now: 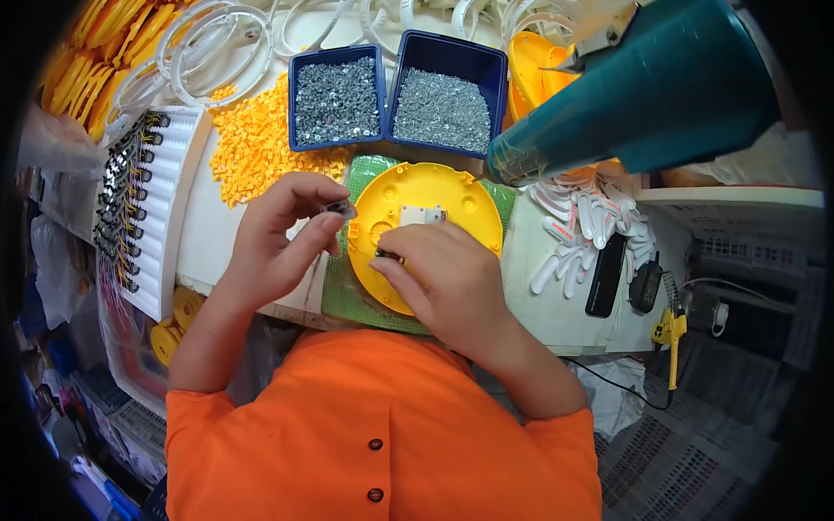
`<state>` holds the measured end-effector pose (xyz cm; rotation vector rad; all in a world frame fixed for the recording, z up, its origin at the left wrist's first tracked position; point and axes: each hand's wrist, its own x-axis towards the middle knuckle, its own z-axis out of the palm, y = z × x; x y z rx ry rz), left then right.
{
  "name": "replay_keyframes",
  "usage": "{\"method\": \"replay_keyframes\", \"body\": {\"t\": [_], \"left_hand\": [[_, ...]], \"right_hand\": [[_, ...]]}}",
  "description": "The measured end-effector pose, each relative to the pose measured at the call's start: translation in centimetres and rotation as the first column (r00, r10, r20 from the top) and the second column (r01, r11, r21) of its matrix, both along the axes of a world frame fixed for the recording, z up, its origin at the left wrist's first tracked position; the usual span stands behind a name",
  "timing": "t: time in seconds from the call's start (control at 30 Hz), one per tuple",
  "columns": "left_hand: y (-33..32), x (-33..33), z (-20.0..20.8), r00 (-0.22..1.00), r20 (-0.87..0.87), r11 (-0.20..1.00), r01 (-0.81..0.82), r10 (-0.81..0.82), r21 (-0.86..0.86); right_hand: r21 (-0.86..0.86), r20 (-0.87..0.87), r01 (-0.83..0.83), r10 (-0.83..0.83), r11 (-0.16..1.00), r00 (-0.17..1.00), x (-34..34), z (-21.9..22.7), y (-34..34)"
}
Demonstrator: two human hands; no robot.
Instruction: Assembling electronic and mechanical parts into a yellow plastic housing using an electric screwdriver and a soldering iron.
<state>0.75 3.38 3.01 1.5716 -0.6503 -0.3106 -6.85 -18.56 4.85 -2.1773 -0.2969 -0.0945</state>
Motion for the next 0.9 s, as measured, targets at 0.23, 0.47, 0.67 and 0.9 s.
{"method": "replay_keyframes", "body": {"t": [0.23,0.47,0.67,0.9], "left_hand": [[1.2,0.6,-4.1,0.985,-0.022,0.968,-0.165,0.172,0.187],[0.9,1.7,-3.1,0.993,0.078,0.957,-0.104,0.086,0.272],[1.6,6.8,-2.3,0.844,0.536,0.918,-0.224,0.014,0.328],[0.3,12.5,-4.1,0.559,0.824,0.640,-0.601,-0.090,0.478]], "right_hand": [[-0.516,0.353,-0.011,0.225,0.856,0.908,2.6,-4.1,1.3],[-0.502,0.236,-0.011,0.149,0.865,0.960,2.1,-3.9,1.4],[-0.483,0.191,-0.010,0.117,0.876,0.975,0.9,-4.3,0.7],[-0.417,0.220,-0.081,0.187,0.905,0.957,-0.1,-2.9,0.0]]}}
